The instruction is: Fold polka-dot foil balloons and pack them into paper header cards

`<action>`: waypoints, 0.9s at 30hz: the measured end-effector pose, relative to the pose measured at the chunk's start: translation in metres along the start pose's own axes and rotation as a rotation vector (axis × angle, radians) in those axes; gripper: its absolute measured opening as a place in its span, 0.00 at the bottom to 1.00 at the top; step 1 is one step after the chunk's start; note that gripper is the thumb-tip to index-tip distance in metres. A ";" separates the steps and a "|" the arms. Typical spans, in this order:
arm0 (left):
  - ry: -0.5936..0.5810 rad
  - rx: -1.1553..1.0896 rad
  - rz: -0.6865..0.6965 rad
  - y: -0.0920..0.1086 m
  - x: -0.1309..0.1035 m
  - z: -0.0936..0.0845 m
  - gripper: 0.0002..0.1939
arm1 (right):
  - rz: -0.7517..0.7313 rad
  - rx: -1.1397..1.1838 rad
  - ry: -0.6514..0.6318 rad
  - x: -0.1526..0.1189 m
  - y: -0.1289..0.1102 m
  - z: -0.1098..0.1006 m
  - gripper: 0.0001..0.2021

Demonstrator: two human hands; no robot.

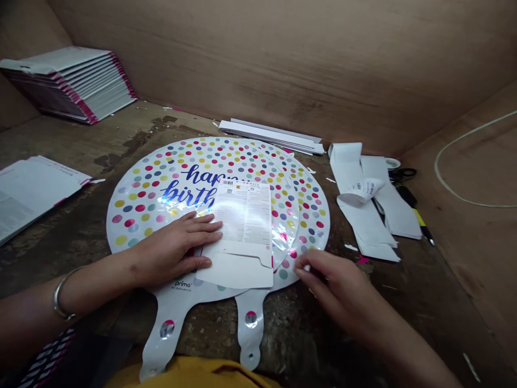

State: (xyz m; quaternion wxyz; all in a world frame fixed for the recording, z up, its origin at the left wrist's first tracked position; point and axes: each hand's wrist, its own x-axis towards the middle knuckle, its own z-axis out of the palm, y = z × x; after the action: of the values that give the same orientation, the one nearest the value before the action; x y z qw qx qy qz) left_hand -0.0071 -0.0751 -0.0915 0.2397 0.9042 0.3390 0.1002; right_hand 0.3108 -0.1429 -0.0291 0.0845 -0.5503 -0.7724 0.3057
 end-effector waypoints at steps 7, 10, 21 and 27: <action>0.001 0.034 0.015 -0.001 0.002 0.003 0.26 | -0.347 -0.192 0.002 0.086 -0.044 0.053 0.06; -0.007 0.032 -0.002 0.000 0.002 0.002 0.26 | -0.373 -0.206 -0.028 0.099 -0.042 0.055 0.05; 0.009 0.026 0.002 0.000 0.001 0.002 0.25 | -0.397 -0.258 -0.079 0.094 -0.043 0.054 0.06; 0.006 0.017 0.014 -0.002 -0.002 0.002 0.25 | -0.058 0.058 -0.236 0.001 0.010 -0.006 0.06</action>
State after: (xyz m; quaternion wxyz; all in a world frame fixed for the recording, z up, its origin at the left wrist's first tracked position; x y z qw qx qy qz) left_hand -0.0092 -0.0755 -0.0944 0.2304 0.9083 0.3341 0.1018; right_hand 0.3210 -0.1376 -0.0297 0.0176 -0.4852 -0.7833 0.3881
